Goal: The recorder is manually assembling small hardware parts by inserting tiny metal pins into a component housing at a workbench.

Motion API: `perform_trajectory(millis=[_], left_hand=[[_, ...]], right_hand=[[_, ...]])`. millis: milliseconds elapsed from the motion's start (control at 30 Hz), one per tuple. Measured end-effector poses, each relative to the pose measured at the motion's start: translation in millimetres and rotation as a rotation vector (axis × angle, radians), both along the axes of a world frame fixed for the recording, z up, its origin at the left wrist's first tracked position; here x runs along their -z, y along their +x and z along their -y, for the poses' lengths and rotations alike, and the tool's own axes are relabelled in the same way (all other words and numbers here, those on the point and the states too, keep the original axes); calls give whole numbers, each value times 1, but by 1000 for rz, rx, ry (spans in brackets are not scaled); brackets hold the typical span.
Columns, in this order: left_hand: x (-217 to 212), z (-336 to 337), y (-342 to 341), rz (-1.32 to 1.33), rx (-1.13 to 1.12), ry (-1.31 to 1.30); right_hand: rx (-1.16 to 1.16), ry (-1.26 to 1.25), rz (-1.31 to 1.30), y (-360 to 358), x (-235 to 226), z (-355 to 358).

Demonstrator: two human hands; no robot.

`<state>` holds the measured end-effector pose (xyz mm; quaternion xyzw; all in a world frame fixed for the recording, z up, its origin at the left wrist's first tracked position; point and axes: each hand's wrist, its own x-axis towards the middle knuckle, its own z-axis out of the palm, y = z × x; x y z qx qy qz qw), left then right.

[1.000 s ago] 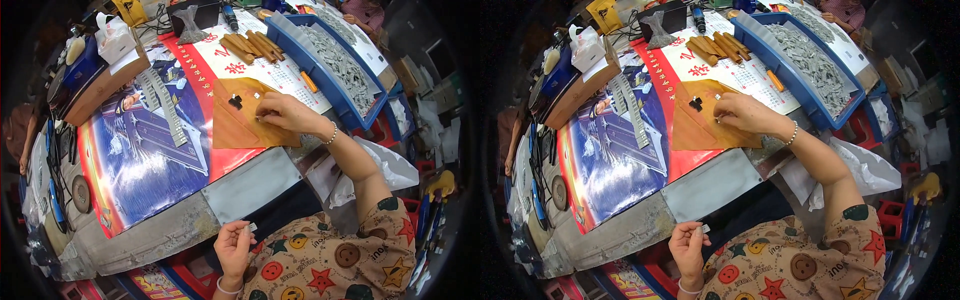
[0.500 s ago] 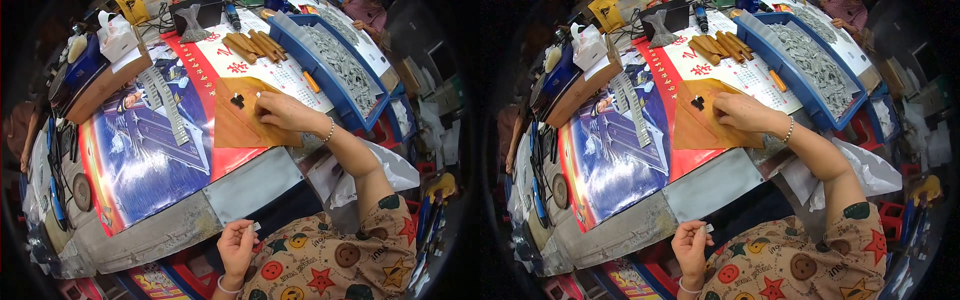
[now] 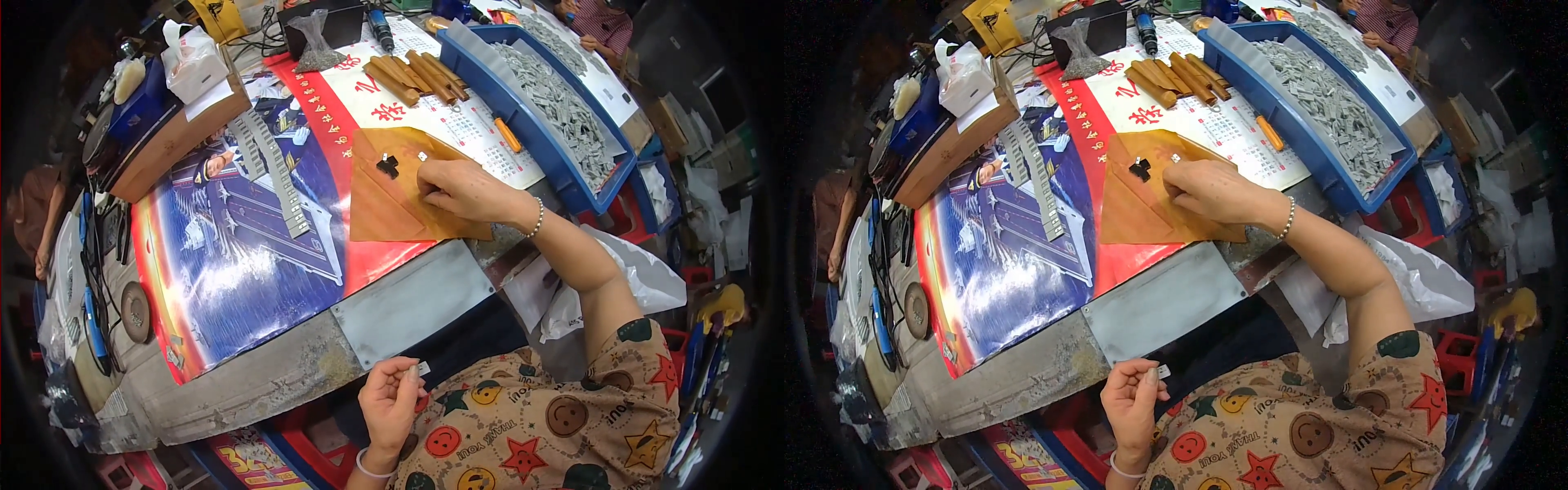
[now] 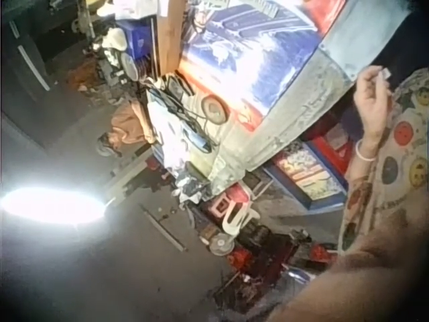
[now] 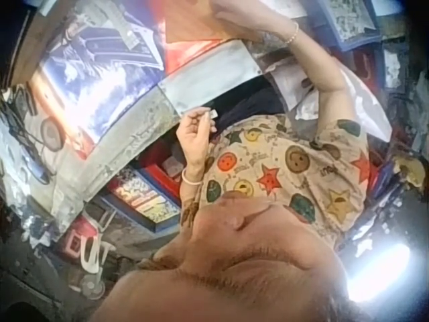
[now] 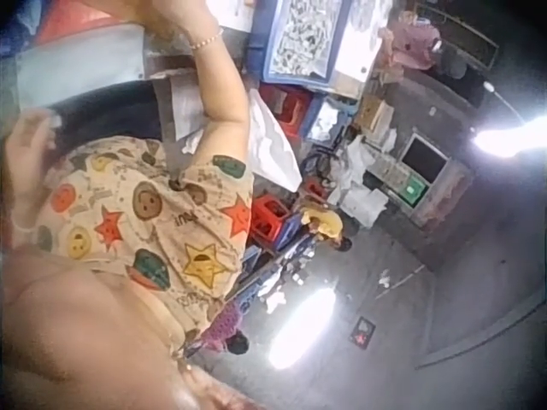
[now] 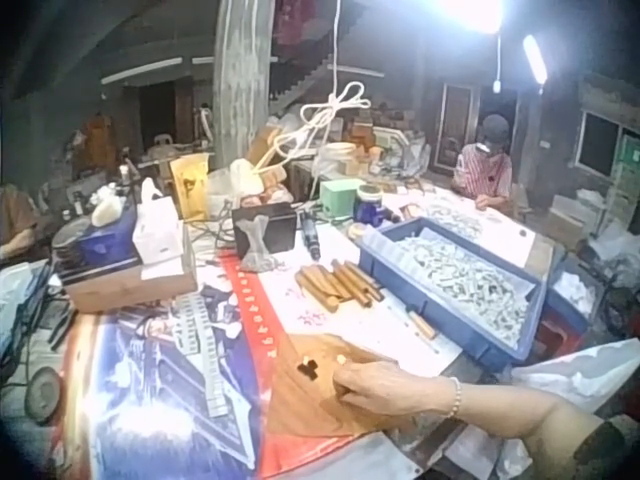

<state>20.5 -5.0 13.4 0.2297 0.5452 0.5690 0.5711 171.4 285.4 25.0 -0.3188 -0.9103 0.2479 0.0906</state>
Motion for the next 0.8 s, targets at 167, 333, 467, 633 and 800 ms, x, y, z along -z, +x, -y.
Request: perform_trajectory(millis=[167, 333, 467, 633, 800], left_hand=[[0, 0, 0, -10, 30, 0], [-1, -5, -2, 80, 65, -65], [0, -12, -3, 201, 81, -62], [-7, -25, -2, 291, 95, -63], [-9, -19, -1, 326, 120, -10]], right_hand=[[32, 72, -104, 2, 1, 15], [96, -20, -353, 5, -19, 64], [-235, 155, -563, 10, -13, 108], [-516, 316, -686, 9, -6, 126], [-515, 413, -739, 8, 0, 134]])
